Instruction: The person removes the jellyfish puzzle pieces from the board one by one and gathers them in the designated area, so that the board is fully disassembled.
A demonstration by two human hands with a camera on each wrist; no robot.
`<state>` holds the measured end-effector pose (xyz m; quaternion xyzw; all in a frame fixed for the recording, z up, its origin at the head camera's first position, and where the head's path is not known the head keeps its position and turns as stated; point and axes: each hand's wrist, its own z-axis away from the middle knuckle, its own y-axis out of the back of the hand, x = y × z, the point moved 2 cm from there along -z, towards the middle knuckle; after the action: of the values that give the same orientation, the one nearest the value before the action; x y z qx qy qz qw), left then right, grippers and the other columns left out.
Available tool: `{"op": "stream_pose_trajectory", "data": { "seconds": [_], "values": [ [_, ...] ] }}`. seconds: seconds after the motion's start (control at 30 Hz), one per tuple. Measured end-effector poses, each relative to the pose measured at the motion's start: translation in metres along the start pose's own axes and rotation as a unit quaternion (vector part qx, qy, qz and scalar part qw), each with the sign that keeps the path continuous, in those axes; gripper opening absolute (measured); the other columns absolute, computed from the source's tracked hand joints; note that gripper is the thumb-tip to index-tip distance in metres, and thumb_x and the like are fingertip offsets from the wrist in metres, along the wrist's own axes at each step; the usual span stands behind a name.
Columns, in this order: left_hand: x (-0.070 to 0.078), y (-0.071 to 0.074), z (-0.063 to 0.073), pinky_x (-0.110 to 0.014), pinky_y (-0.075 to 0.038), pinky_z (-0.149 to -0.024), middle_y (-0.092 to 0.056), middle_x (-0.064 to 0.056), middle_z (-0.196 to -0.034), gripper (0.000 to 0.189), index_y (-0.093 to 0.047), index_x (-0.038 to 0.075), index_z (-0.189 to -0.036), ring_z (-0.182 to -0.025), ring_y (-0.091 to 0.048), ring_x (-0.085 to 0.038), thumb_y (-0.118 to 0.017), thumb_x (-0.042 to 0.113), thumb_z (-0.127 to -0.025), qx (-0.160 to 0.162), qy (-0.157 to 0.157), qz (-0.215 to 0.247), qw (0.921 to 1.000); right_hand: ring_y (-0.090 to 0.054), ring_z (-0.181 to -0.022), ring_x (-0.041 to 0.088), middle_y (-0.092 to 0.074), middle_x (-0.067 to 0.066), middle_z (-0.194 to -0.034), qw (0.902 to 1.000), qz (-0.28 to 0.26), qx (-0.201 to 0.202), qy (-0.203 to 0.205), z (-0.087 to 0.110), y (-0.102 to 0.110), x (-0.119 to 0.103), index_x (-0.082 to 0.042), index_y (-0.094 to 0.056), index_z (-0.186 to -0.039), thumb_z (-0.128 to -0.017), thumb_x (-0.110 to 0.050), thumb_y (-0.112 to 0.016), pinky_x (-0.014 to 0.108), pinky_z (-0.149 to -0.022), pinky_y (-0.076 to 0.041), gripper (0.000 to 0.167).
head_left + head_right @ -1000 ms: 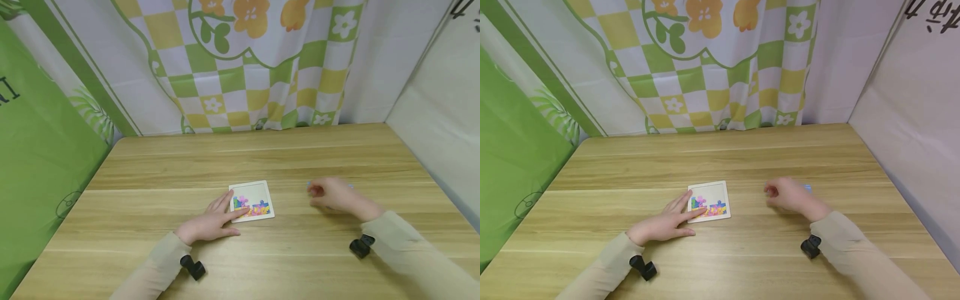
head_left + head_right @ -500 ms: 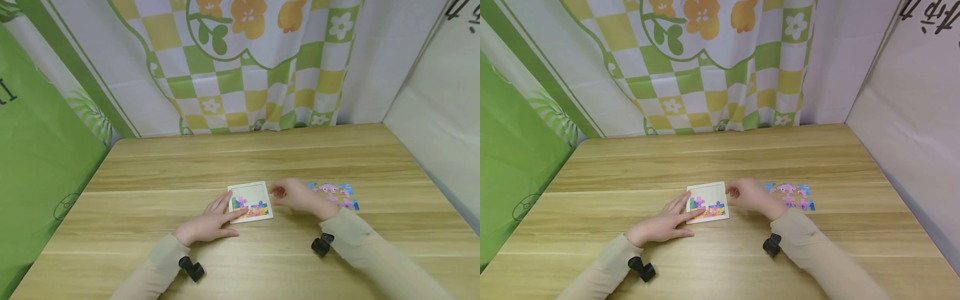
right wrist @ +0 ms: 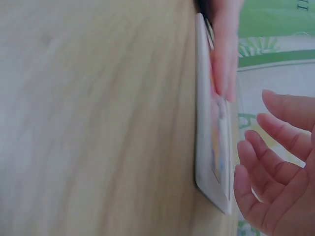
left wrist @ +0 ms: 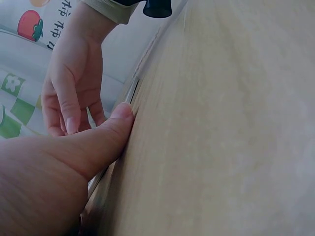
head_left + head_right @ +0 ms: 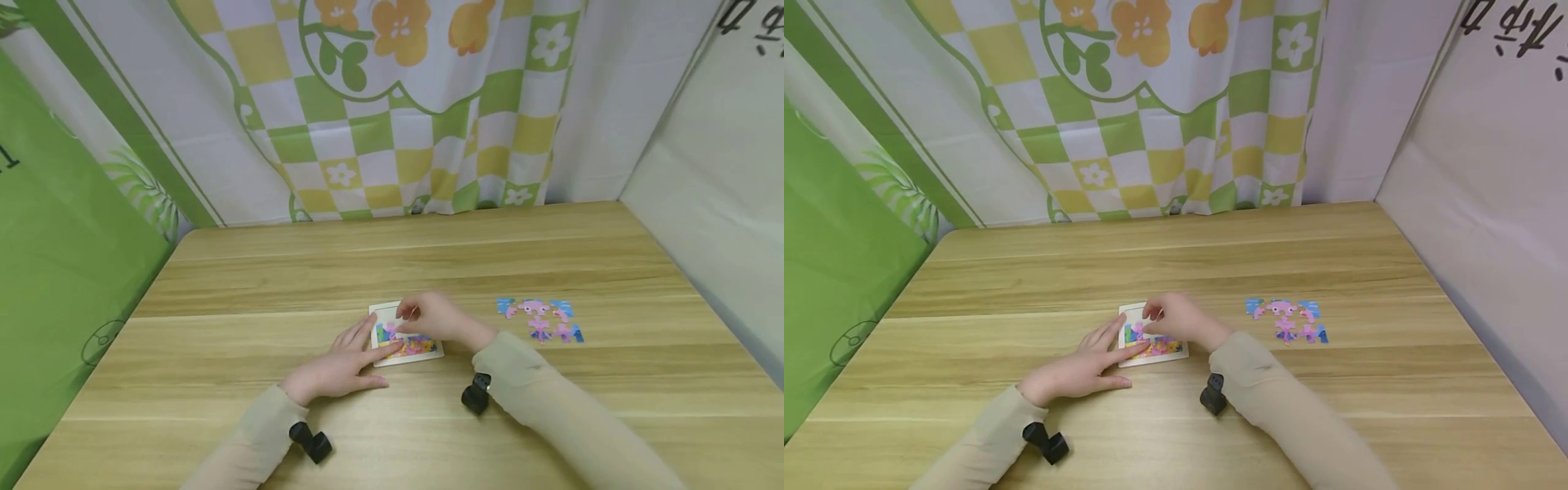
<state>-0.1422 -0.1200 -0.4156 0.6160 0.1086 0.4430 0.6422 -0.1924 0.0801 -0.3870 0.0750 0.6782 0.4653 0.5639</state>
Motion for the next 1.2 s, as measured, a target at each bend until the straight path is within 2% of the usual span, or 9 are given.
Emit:
{"op": "stream_pose_trajectory", "data": {
  "seconds": [0.33, 0.5, 0.67, 0.77, 0.93, 1.07, 1.2],
  "values": [
    [-0.001, -0.001, -0.001, -0.062, -0.011, -0.112, 0.007, -0.023, -0.157, 0.061, -0.033, 0.031, -0.148, -0.145, 0.003, -0.039, -0.053, 0.049, -0.092, 0.003, -0.009, -0.003, 0.9999, -0.056, -0.084, 0.013, -0.066, 0.001, -0.092, 0.9983, 0.008, -0.037, -0.044, -0.013, -0.013, -0.011, -0.008, -0.069, -0.099, -0.085, -0.017, -0.071, 0.033, -0.083, -0.049, 0.017],
    [-0.002, 0.0, -0.002, -0.063, -0.011, -0.112, 0.006, -0.025, -0.156, 0.061, -0.034, 0.029, -0.147, -0.145, 0.002, -0.041, -0.053, 0.048, -0.093, 0.002, -0.009, 0.007, 0.9999, -0.054, -0.076, 0.013, -0.065, 0.003, -0.087, 0.9974, 0.024, -0.044, -0.051, -0.018, -0.016, -0.016, -0.007, -0.07, -0.095, -0.085, -0.015, -0.07, 0.028, -0.073, -0.048, 0.012],
    [-0.003, 0.0, 0.0, -0.063, -0.013, -0.112, 0.004, -0.026, -0.156, 0.06, -0.036, 0.028, -0.147, -0.144, 0.0, -0.043, -0.054, 0.047, -0.093, 0.006, -0.011, 0.007, 0.9999, -0.053, -0.074, 0.014, -0.064, 0.004, -0.087, 0.9965, 0.046, -0.046, -0.053, -0.02, -0.022, -0.017, -0.01, -0.067, -0.092, -0.084, -0.011, -0.071, 0.028, -0.07, -0.047, 0.009],
    [-0.005, 0.001, 0.003, -0.063, -0.015, -0.111, 0.001, -0.026, -0.156, 0.059, -0.038, 0.027, -0.146, -0.143, -0.004, -0.044, -0.056, 0.044, -0.092, 0.014, -0.023, 0.002, 0.9996, -0.052, -0.075, 0.014, -0.062, 0.004, -0.086, 0.9965, 0.054, -0.043, -0.047, -0.021, -0.023, -0.018, -0.011, -0.067, -0.091, -0.083, -0.009, -0.072, 0.028, -0.071, -0.046, 0.01],
    [-0.008, 0.006, 0.01, -0.059, -0.017, -0.113, -0.006, -0.022, -0.157, 0.056, -0.043, 0.025, -0.143, -0.144, -0.009, -0.04, -0.059, 0.04, -0.092, 0.025, -0.046, -0.003, 0.9986, -0.049, -0.07, 0.013, -0.057, 0.003, -0.082, 0.9971, 0.053, -0.038, -0.041, -0.02, -0.023, -0.017, -0.009, -0.066, -0.092, -0.082, -0.007, -0.072, 0.023, -0.062, -0.041, 0.012],
    [-0.01, 0.008, 0.012, -0.059, -0.018, -0.112, -0.009, -0.022, -0.157, 0.054, -0.045, 0.024, -0.142, -0.144, -0.012, -0.039, -0.059, 0.038, -0.092, 0.028, -0.055, -0.003, 0.9981, -0.047, -0.062, 0.011, -0.053, 0.004, -0.083, 0.9967, 0.04, -0.034, -0.063, -0.02, -0.022, -0.017, -0.007, -0.063, -0.101, -0.081, -0.006, -0.073, 0.02, -0.055, -0.039, 0.022],
    [-0.01, 0.007, 0.011, -0.058, -0.015, -0.114, -0.006, -0.02, -0.158, 0.054, -0.043, 0.024, -0.143, -0.145, -0.01, -0.039, -0.057, 0.038, -0.093, 0.015, -0.053, -0.002, 0.9985, -0.048, -0.064, 0.012, -0.054, 0.005, -0.085, 0.9955, 0.032, -0.032, -0.083, -0.019, -0.02, -0.018, -0.005, -0.063, -0.099, -0.079, -0.006, -0.075, 0.021, -0.056, -0.041, 0.024]
  ]
}}
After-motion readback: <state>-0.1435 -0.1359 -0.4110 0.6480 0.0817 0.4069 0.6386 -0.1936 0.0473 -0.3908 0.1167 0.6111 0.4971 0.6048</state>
